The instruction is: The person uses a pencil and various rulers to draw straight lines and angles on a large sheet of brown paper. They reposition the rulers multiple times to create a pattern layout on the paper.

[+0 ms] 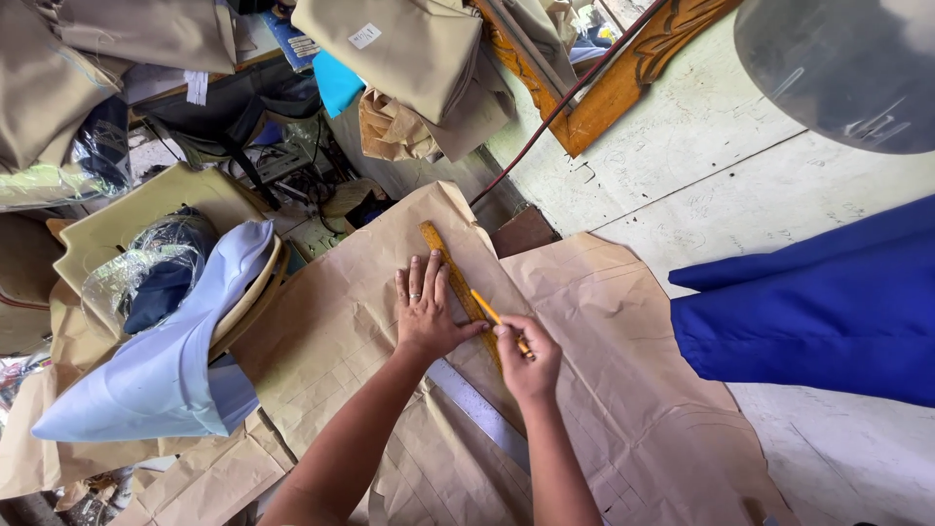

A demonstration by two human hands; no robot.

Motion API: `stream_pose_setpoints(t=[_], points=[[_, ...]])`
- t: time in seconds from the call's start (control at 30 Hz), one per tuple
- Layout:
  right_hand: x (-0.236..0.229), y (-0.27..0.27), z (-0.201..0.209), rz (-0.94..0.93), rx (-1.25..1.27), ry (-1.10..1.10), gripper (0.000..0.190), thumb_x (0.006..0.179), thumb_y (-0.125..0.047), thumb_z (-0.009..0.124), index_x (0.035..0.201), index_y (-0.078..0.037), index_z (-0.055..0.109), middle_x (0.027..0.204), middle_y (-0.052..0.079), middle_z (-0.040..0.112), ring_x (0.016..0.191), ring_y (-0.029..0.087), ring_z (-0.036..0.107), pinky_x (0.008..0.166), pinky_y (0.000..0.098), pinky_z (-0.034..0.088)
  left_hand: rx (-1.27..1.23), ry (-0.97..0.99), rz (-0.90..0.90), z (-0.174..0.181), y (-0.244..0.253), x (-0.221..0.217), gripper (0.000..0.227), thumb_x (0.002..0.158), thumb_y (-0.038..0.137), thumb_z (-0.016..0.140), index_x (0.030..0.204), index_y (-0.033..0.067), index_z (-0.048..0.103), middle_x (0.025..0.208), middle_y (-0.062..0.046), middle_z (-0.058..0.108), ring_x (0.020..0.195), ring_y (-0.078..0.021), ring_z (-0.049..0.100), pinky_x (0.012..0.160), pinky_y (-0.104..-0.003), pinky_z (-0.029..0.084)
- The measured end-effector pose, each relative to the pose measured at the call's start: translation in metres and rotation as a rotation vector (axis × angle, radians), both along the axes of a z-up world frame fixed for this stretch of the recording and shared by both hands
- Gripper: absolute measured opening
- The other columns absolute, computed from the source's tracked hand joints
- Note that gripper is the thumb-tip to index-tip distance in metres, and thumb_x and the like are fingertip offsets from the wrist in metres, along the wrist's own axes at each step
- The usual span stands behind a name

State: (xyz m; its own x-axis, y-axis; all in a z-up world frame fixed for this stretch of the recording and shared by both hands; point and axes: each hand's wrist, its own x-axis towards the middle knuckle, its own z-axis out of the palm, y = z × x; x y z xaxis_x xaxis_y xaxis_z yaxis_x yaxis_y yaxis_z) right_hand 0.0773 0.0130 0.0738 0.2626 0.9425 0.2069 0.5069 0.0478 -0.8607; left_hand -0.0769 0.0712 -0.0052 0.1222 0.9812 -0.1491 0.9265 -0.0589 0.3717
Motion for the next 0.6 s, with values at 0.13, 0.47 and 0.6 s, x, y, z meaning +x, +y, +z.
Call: stream_pose_setpoints(t=[0.13, 0.47, 0.6], points=[[-0.009, -0.014, -0.023, 0.077, 0.097, -0.207, 0.017, 0.083, -0.013, 0.078, 0.098, -0.017, 0.083, 0.081, 0.009, 0.079, 0.075, 0.029, 0.075, 0.067, 0.0386, 0.06, -0.042, 0.017, -0.005, 0.005, 0.001, 0.0, 0.131, 0.062, 0.092, 0.065, 0.159, 0.0148, 0.021, 0.173, -0.004, -0.001, 0.159, -0.0341, -0.002, 0.13, -0.058, -0.003], [-0.033, -0.011, -0.05, 0.078, 0.264, -0.598, 0.019, 0.091, -0.021, 0.073, 0.108, -0.018, 0.08, 0.088, 0.008, 0.077, 0.076, 0.028, 0.074, 0.07, 0.0367, 0.06, -0.097, 0.027, -0.026, -0.012, 0.005, 0.002, 0.121, 0.068, 0.069, 0.073, 0.16, 0.0135, 0.017, 0.173, -0.005, -0.007, 0.158, -0.0368, -0.007, 0.128, -0.059, -0.008], [-0.041, -0.002, -0.053, 0.063, 0.159, -0.769, 0.018, 0.089, -0.032, 0.07, 0.104, -0.026, 0.078, 0.079, 0.004, 0.075, 0.071, 0.027, 0.075, 0.065, 0.0388, 0.059, -0.132, 0.058, -0.034, -0.021, 0.008, 0.004, 0.108, 0.08, 0.056, 0.068, 0.161, 0.0141, 0.011, 0.173, -0.004, -0.013, 0.158, -0.0359, -0.011, 0.128, -0.057, -0.008]])
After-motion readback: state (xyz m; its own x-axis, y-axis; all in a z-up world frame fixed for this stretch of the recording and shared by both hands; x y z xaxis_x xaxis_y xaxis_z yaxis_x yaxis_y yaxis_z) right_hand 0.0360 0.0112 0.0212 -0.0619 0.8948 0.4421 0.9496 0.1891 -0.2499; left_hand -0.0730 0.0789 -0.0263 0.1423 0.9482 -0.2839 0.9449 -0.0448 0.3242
